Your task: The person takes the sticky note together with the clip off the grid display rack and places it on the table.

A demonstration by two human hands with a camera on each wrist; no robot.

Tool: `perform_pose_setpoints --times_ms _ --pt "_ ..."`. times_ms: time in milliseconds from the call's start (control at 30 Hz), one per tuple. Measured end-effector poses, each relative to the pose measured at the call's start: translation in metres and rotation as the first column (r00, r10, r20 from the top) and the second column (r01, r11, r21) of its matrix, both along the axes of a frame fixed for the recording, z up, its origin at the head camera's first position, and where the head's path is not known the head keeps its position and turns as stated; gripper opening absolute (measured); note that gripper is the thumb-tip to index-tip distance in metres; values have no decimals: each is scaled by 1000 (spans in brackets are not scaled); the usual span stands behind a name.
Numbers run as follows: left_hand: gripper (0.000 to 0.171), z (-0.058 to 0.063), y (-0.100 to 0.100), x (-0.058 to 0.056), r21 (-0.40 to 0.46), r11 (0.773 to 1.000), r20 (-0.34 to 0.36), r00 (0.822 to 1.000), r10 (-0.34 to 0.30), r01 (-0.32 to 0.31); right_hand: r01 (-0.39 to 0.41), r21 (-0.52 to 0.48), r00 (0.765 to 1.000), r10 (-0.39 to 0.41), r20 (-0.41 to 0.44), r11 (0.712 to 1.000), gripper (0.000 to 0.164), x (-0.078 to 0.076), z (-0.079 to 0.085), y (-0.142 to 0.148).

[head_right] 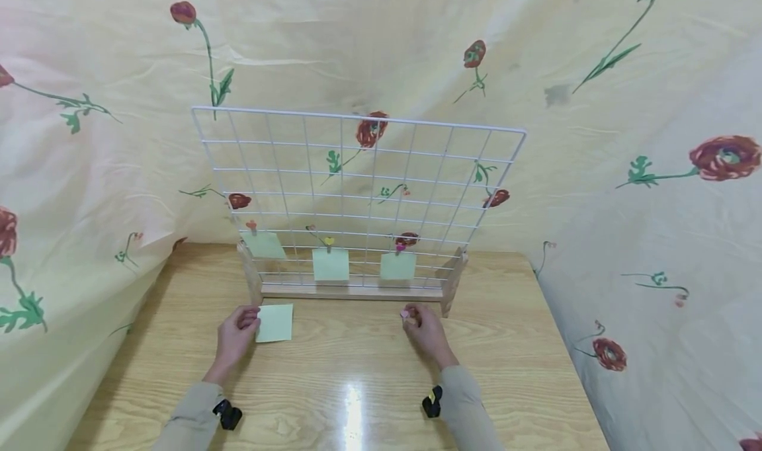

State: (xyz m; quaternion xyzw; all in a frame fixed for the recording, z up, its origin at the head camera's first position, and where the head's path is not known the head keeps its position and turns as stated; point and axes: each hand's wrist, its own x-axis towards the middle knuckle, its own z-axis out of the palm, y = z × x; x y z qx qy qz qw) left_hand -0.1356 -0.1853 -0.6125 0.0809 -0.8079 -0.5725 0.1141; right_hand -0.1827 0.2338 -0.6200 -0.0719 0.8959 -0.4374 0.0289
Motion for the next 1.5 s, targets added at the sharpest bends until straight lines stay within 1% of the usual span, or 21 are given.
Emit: perform_pose_setpoints --times_ms 133,233,433,567,700,833,967,1200,1333,1500 --pt "23 -4 -3 -3 -16 1000 35 999 -18 18 11 -12 1000 -11 -16 1000 38 2 6 2" --pt "22 -8 -5 -5 -36 999 47 999 -28 29 13 -9 1000 -14 -23 1000 40 2 9 2" --pt "18 -14 -7 -8 -117 993 39 999 -26 31 22 -9 999 -22 -41 1000 47 4 12 2" --pt "17 -17 -7 -8 -163 985 46 998 -45 52 39 -7 998 -39 -46 999 51 5 14 1" --pt "16 -19 -5 -8 -212 975 36 997 -63 69 44 -8 997 -44 -70 999 51 7 15 -1" --pt "13 -21 -2 -8 -246 968 9 999 -52 52 47 -15 996 -48 -75 999 51 9 16 -2" --pt "11 -22 0 -9 -251 967 -10 999 -38 34 55 -19 995 -56 -86 998 52 10 17 -4" --pt "11 -19 3 -8 -247 969 12 1000 -29 31 48 -9 992 -49 -116 999 52 10 14 -4" --pt "11 -13 4 -7 -237 971 2 1000 -29 29 44 -20 991 -46 -126 999 53 11 13 -3" --pt "12 -5 3 -3 -222 975 -5 1000 -28 26 50 -39 991 -54 -119 998 52 13 15 -1"
